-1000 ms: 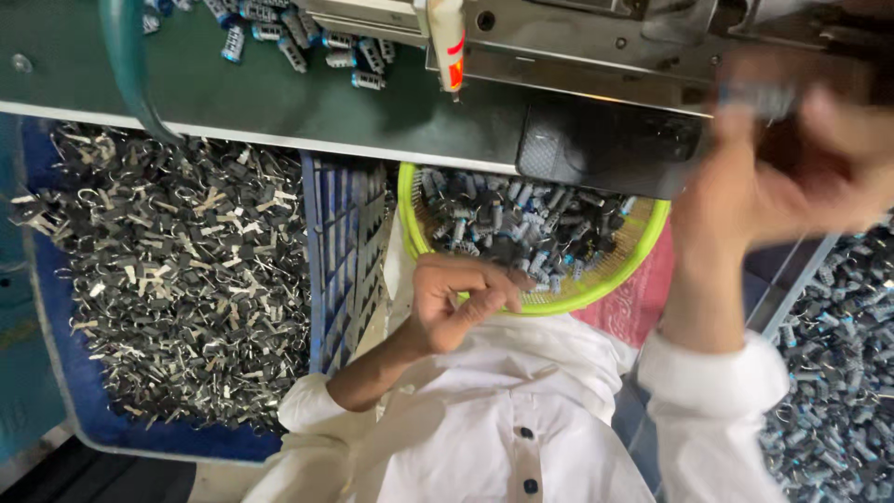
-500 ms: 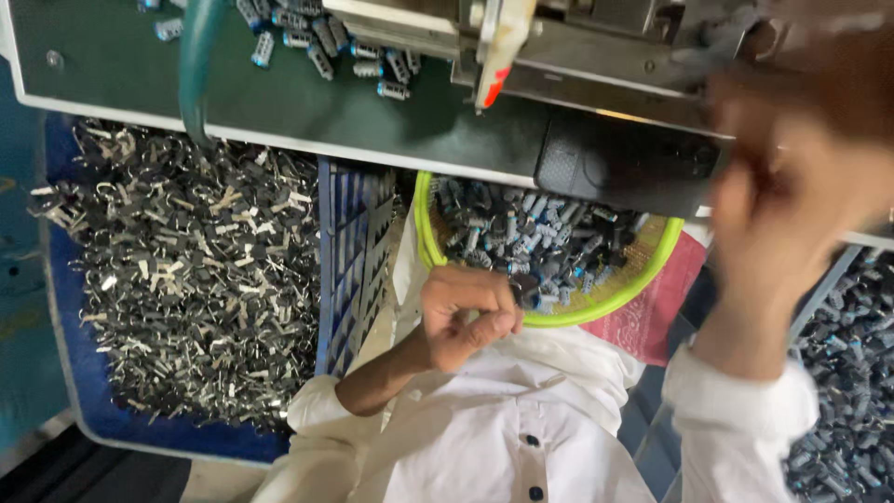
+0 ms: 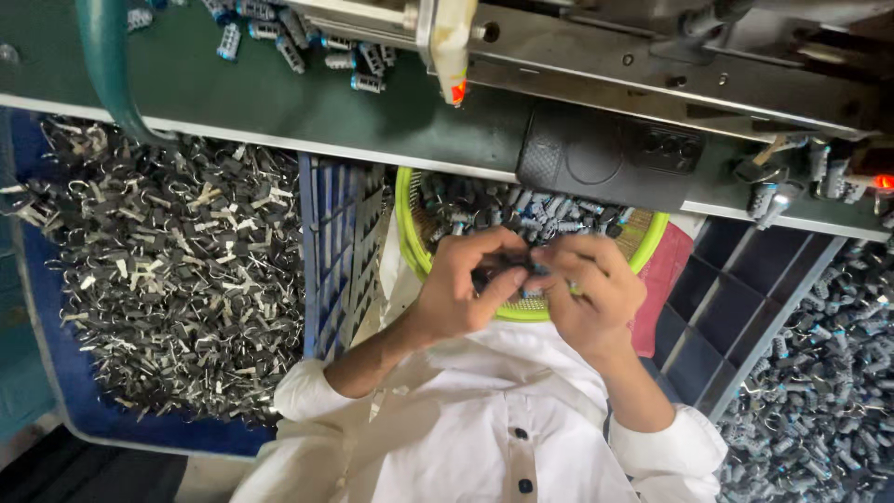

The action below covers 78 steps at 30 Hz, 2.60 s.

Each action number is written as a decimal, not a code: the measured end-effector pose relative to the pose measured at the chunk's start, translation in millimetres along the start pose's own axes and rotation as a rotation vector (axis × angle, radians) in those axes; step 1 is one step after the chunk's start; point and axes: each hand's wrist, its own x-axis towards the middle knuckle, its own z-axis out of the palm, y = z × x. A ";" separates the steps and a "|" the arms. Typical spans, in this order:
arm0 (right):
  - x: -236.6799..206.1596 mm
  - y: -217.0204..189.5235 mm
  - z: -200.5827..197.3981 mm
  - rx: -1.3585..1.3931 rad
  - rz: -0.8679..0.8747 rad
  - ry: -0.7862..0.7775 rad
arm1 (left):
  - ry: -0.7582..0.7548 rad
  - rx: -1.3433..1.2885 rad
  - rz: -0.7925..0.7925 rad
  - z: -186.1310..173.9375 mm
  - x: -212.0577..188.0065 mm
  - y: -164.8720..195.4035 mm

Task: The person picks small metal and plastic components one at a time from a green sieve basket, turns and checks each piece in both hands, and places accepted pieces onto the machine table or into the machine. Rejected pieces and scrap remain in the surrounding crates as the cycle repeats.

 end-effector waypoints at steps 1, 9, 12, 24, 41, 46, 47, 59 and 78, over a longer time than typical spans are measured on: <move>-1.8 0.7 3.2 0.052 0.045 -0.002 | -0.008 0.052 0.015 -0.4 -0.1 -2.4; -21.1 15.5 30.1 0.840 0.490 0.261 | 0.134 0.237 0.022 4.5 -8.9 -5.9; -2.8 25.6 13.9 0.918 0.476 0.380 | 0.184 0.113 0.013 4.2 -17.4 -3.4; 163.8 56.0 -53.3 -0.580 -0.481 0.314 | -0.008 -0.248 0.089 -11.6 -22.7 -29.5; 8.9 11.6 30.9 0.581 0.632 -0.148 | 0.044 -0.090 0.356 -14.3 -6.8 11.7; -20.1 12.9 30.5 0.287 0.199 0.082 | 0.158 0.055 0.084 -5.5 1.2 9.9; -20.8 11.1 28.8 0.160 0.133 0.083 | 0.130 0.114 0.015 -5.0 3.0 7.4; -21.6 19.0 56.7 1.242 0.766 0.199 | 0.104 0.392 0.089 -15.3 -19.4 19.1; 97.3 24.5 -36.2 0.293 -0.017 0.369 | 0.534 0.780 0.140 -59.0 -42.7 -8.2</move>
